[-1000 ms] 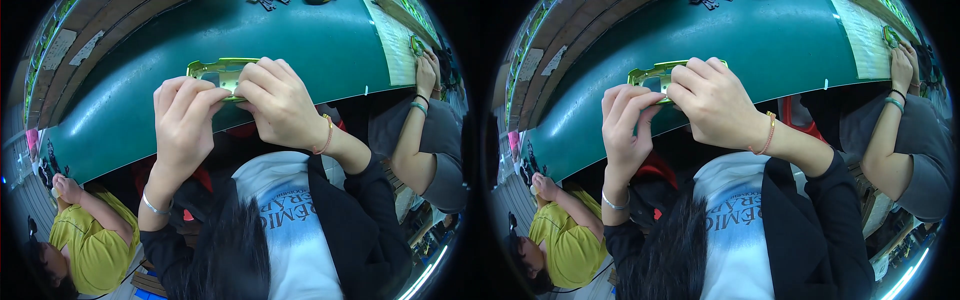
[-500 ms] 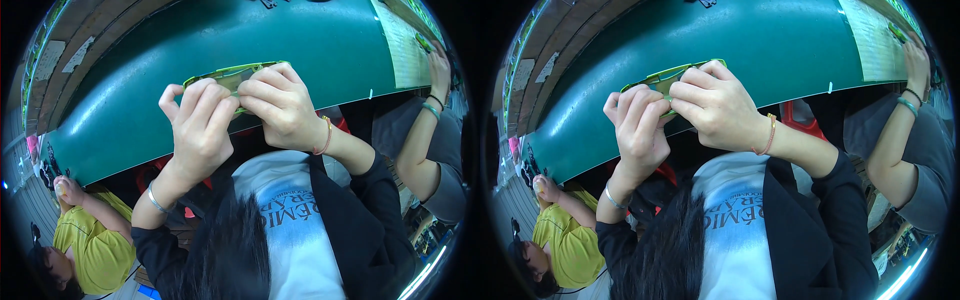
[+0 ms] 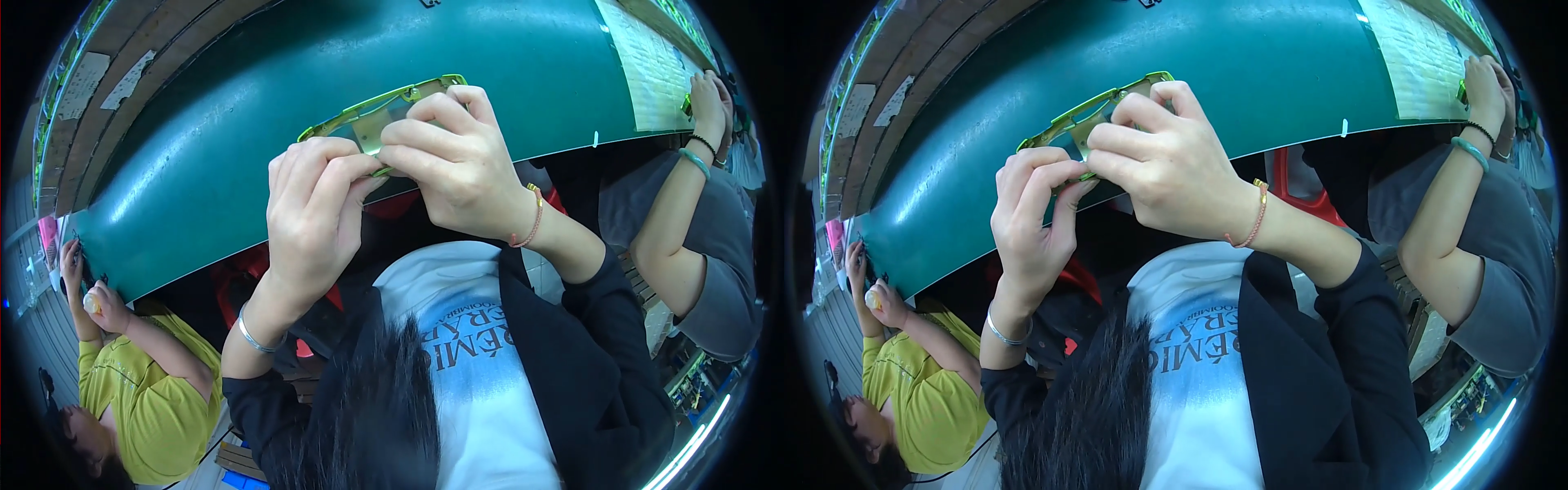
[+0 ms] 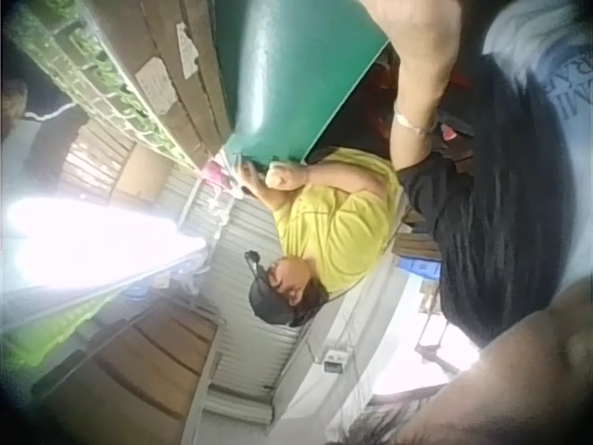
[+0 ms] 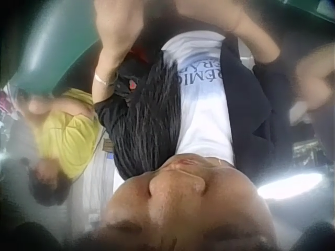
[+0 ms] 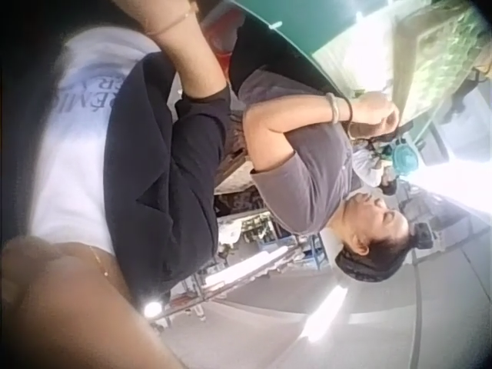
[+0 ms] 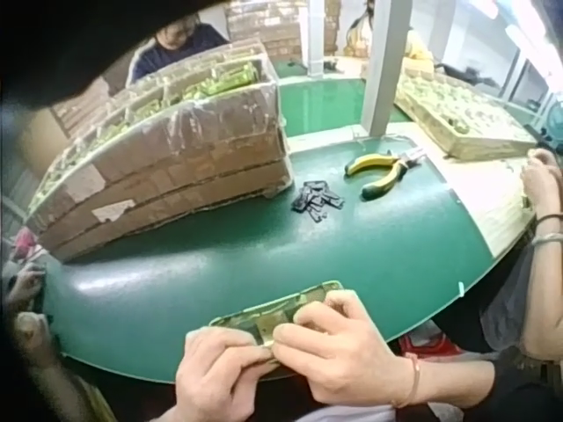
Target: The person assembles toy car models by picking up car frames from a tray, fitting plastic parts into the car bodies by hand, and securing components using pliers.
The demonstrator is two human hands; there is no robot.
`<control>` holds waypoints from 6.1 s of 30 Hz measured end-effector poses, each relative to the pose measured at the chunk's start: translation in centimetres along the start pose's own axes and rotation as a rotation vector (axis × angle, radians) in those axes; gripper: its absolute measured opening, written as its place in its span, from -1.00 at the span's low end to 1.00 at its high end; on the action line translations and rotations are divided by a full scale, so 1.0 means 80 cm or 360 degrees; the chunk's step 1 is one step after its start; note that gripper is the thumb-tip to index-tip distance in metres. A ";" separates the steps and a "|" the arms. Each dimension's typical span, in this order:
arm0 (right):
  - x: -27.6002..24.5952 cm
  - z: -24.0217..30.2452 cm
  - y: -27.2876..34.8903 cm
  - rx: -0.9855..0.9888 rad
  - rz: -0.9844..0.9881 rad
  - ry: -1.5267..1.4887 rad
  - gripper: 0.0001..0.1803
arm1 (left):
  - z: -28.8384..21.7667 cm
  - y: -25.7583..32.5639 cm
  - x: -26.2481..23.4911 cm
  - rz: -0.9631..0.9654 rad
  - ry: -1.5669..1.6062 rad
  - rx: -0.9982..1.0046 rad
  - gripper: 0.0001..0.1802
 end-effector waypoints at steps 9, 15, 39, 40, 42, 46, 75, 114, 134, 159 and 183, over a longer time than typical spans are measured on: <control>-0.023 -0.011 -0.028 0.0515 0.0277 -0.1008 -0.93 | -0.004 -0.025 -0.038 -0.0015 0.0056 -0.0100 -0.67; -0.016 -0.011 -0.014 0.1635 0.0721 -0.2814 -0.72 | -0.022 -0.035 -0.056 -0.0046 0.0896 -0.0701 -0.56; 0.001 0.015 0.010 0.1963 0.0783 -0.3277 -0.64 | -0.006 -0.016 -0.047 0.0051 0.1410 -0.1335 -0.68; 0.001 0.016 0.012 0.1935 0.0739 -0.3382 -0.68 | -0.006 -0.015 -0.048 0.0072 0.1448 -0.1334 -0.69; 0.002 0.021 0.015 0.1975 0.0714 -0.3413 -0.69 | -0.007 -0.014 -0.048 0.0097 0.1488 -0.1333 -0.69; 0.004 0.036 0.023 0.1902 0.0562 -0.3676 -0.72 | -0.016 -0.013 -0.053 0.0142 0.1540 -0.1428 -0.69; -0.029 0.027 0.042 0.1114 0.0463 -0.2390 -0.75 | -0.005 -0.006 -0.055 0.0295 0.1501 -0.0579 -0.57; -0.001 -0.032 -0.012 0.0397 -0.0078 -0.0134 -0.82 | 0.054 -0.134 -0.004 -0.0180 -0.0259 -0.0206 -0.88; -0.008 -0.033 -0.009 0.0506 -0.0057 -0.0256 -0.81 | -0.007 -0.051 -0.026 0.0066 -0.0411 -0.0153 -0.75; 0.002 -0.030 -0.015 0.0555 -0.0033 -0.0318 -0.85 | 0.015 -0.039 -0.011 -0.0067 -0.0168 -0.0118 -0.78; 0.002 -0.035 -0.017 0.0391 -0.0082 -0.0553 -0.86 | -0.015 -0.037 0.002 -0.0219 -0.0603 -0.0282 -0.76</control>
Point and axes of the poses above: each hand's wrist, its own y-axis away from the middle knuckle, its own x-axis out of the palm, z = x × y, the point moved 4 cm from there along -y, towards the middle knuckle
